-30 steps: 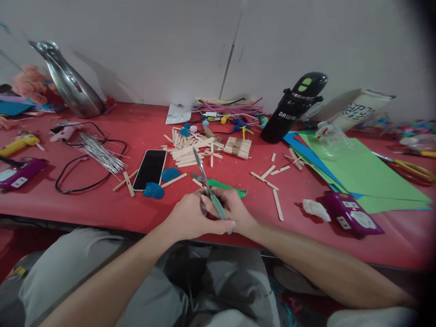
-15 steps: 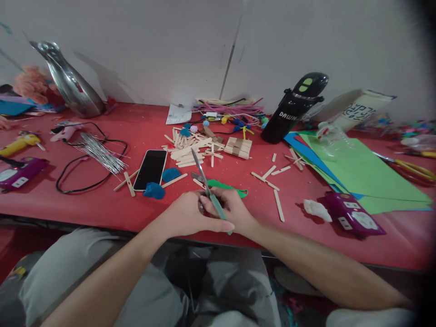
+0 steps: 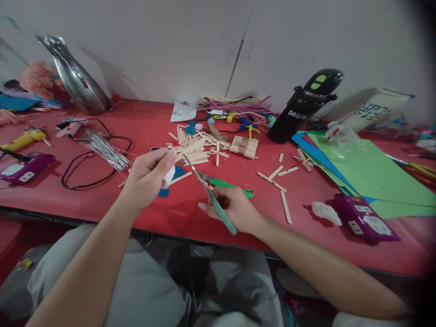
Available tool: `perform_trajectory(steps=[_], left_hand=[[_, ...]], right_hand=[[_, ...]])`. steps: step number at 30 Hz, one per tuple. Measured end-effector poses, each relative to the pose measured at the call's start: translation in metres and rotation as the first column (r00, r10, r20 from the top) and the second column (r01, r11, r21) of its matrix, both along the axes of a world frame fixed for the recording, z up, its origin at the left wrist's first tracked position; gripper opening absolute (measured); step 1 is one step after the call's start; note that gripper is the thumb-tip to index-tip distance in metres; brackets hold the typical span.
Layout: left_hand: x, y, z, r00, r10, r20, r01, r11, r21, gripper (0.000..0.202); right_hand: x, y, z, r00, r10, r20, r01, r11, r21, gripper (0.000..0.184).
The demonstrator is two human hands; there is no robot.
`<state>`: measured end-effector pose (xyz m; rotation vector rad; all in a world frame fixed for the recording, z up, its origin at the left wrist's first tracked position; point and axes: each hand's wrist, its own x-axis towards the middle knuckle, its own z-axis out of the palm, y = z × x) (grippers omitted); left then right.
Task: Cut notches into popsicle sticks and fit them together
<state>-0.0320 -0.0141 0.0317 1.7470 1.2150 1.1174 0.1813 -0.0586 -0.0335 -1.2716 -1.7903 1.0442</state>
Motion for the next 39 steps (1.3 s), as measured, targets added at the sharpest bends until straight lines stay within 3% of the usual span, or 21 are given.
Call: perform_trajectory(steps=[9,17,22,27,33,39], left_hand=[[-0.001,-0.013,0.003,0.971,0.050,-0.233,0.022,0.954,0.298,0.028],[-0.002,-0.013,-0.003,0.961,0.074,-0.268,0.022,0.940,0.340,0.029],[0.000,-0.013,-0.003,0.965,0.063,-0.255,0.028,0.942,0.335,0.028],[0.001,-0.012,-0.003,0.968,0.063,-0.244,0.022,0.944,0.330,0.028],[0.001,-0.013,-0.004,0.965,0.067,-0.255,0.026,0.938,0.346,0.026],[0.003,-0.016,-0.004,0.969,0.093,-0.227,0.011,0.908,0.420,0.026]], right_hand=[[0.002,0.001,-0.002,0.998,-0.019,-0.062,0.017,0.999,-0.046,0.047],[0.000,0.003,-0.005,0.991,-0.061,-0.120,0.044,0.989,-0.141,0.055],[0.001,0.006,-0.007,0.991,-0.019,-0.135,0.008,0.996,-0.087,0.059],[-0.002,0.003,-0.005,0.997,-0.053,-0.063,0.049,0.997,-0.055,0.052],[-0.003,0.001,-0.004,0.998,-0.057,0.011,0.056,0.995,0.081,0.045],[0.001,0.001,-0.002,0.997,-0.064,0.043,0.054,0.978,0.200,0.053]])
